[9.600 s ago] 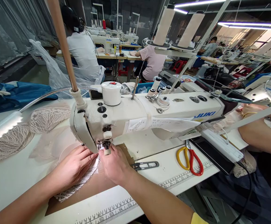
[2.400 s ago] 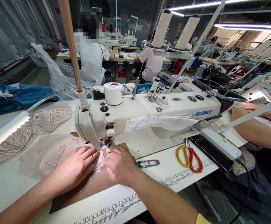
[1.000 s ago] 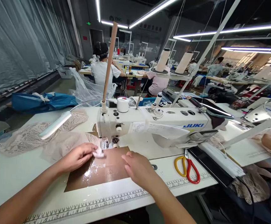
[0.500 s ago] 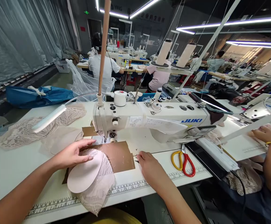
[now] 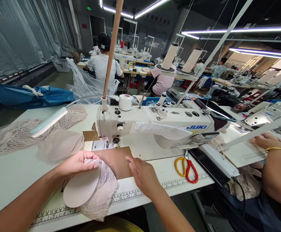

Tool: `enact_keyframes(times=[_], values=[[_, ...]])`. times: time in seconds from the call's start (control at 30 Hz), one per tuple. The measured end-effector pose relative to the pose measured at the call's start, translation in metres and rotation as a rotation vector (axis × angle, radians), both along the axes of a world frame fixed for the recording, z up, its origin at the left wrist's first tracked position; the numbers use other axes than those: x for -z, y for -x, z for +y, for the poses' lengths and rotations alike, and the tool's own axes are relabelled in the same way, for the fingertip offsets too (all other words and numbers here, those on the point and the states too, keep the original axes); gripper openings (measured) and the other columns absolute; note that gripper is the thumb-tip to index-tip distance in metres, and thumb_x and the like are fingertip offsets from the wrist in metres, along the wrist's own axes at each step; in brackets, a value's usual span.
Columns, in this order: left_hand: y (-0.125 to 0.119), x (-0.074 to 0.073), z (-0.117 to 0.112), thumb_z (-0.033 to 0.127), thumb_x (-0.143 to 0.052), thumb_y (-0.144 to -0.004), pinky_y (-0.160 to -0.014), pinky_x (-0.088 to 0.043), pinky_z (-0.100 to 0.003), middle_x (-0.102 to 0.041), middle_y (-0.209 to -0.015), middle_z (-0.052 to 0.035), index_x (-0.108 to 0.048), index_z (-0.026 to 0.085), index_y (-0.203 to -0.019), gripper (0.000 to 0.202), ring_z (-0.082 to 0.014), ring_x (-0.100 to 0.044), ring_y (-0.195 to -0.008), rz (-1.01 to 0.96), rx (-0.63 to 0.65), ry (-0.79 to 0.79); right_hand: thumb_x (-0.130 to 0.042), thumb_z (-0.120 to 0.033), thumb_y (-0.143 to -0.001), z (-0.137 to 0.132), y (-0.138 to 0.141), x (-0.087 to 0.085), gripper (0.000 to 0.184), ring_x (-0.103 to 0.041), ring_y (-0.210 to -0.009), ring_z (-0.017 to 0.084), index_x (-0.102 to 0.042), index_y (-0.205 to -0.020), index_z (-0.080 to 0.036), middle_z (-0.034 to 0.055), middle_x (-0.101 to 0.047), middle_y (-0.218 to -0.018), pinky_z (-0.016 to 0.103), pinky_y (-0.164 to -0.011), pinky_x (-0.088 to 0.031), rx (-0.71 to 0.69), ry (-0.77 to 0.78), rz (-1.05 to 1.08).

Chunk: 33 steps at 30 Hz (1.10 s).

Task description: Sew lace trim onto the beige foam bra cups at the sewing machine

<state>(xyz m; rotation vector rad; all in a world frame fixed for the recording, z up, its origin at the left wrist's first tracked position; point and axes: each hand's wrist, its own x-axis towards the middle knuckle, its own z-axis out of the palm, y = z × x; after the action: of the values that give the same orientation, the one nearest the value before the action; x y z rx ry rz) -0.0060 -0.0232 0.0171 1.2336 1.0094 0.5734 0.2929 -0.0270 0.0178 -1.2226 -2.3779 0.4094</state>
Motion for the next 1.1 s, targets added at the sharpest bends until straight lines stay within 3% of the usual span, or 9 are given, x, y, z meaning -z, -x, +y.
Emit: enact_keyframes(times=[0.1,0.23,0.33,0.47,0.6,0.77,0.93,1.03,1.1], values=[[-0.001,-0.002,-0.004,0.047,-0.071,-0.078,-0.057,-0.043,-0.025,-0.066,-0.076,-0.0036,-0.07,0.014,-0.086,0.034,-0.0146,-0.056,-0.063,-0.072,-0.008,0.051,-0.034,-0.035,-0.1,-0.001,0.034,-0.007,0.041,-0.064,-0.087,0.019,-0.055,-0.132,-0.02,0.0078,-0.07,-0.097,0.029,-0.073,-0.05,-0.135,0.135,0.078],[-0.002,-0.003,-0.009,0.047,-0.072,-0.077,-0.055,-0.041,-0.025,-0.065,-0.071,-0.003,-0.072,0.014,-0.087,0.034,-0.0141,-0.055,-0.061,-0.112,-0.049,0.118,-0.043,-0.043,-0.097,0.004,0.057,-0.005,0.043,-0.063,-0.078,0.018,-0.064,-0.125,-0.017,0.0063,-0.068,-0.085,0.027,-0.068,-0.048,-0.145,0.285,0.212],[-0.003,-0.005,-0.01,0.047,-0.073,-0.076,-0.056,-0.041,-0.025,-0.066,-0.072,-0.0031,-0.073,0.015,-0.085,0.033,-0.0147,-0.055,-0.063,-0.141,-0.053,0.13,-0.056,-0.038,-0.09,0.005,0.065,-0.005,0.038,-0.064,-0.083,0.019,-0.067,-0.121,-0.019,0.0059,-0.07,-0.092,0.029,-0.074,-0.049,-0.111,0.381,0.287],[-0.003,-0.006,-0.009,0.049,-0.07,-0.077,-0.056,-0.039,-0.025,-0.064,-0.073,-0.0036,-0.075,0.014,-0.084,0.035,-0.0149,-0.052,-0.064,-0.14,0.009,0.045,-0.06,-0.031,-0.087,0.003,0.075,-0.009,0.03,-0.065,-0.09,0.019,-0.068,-0.115,-0.022,0.0038,-0.071,-0.105,0.029,-0.078,-0.05,-0.116,0.492,0.371],[-0.003,-0.002,-0.008,0.052,-0.071,-0.075,-0.055,-0.034,-0.025,-0.054,-0.062,-0.0005,-0.071,0.013,-0.072,0.039,-0.0132,-0.044,-0.06,-0.127,0.037,-0.037,-0.061,-0.026,-0.086,0.002,0.085,-0.013,0.024,-0.065,-0.088,0.019,-0.07,-0.108,-0.022,0.0017,-0.073,-0.099,0.028,-0.077,-0.05,-0.135,0.547,0.413],[-0.001,0.005,-0.008,0.048,-0.071,-0.077,-0.049,-0.02,-0.023,-0.033,-0.055,0.0051,-0.063,0.012,-0.062,0.04,-0.0082,-0.027,-0.054,-0.144,0.06,0.007,-0.061,-0.028,-0.087,0.004,0.089,-0.008,0.018,-0.066,-0.09,0.019,-0.073,-0.1,-0.023,0.0021,-0.074,-0.097,0.029,-0.08,-0.049,-0.142,0.567,0.491],[-0.002,0.006,-0.008,0.048,-0.071,-0.077,-0.051,-0.032,-0.023,-0.052,-0.061,0.0008,-0.071,0.011,-0.081,0.038,-0.0107,-0.042,-0.055,-0.129,0.051,0.102,-0.062,-0.038,-0.086,0.009,0.084,0.004,0.023,-0.062,-0.071,0.015,-0.068,-0.099,-0.021,0.0022,-0.069,-0.084,0.027,-0.066,-0.049,-0.089,0.731,0.623],[-0.003,0.003,-0.007,0.047,-0.07,-0.077,-0.057,-0.04,-0.025,-0.062,-0.068,-0.0023,-0.073,0.012,-0.083,0.036,-0.0139,-0.051,-0.06,-0.11,0.059,0.046,-0.072,-0.038,-0.076,0.01,0.086,0.006,0.04,-0.058,-0.069,0.014,-0.062,-0.111,-0.022,0.001,-0.064,-0.088,0.026,-0.064,-0.047,-0.091,0.82,0.647],[0.0,-0.001,-0.006,0.045,-0.068,-0.078,-0.059,-0.041,-0.024,-0.064,-0.071,-0.0023,-0.073,0.013,-0.083,0.032,-0.0143,-0.053,-0.063,-0.081,0.109,0.001,-0.074,-0.034,-0.073,0.01,0.089,0.005,0.04,-0.057,-0.072,0.014,-0.064,-0.111,-0.022,0.0,-0.063,-0.086,0.025,-0.066,-0.046,-0.095,0.801,0.556]])
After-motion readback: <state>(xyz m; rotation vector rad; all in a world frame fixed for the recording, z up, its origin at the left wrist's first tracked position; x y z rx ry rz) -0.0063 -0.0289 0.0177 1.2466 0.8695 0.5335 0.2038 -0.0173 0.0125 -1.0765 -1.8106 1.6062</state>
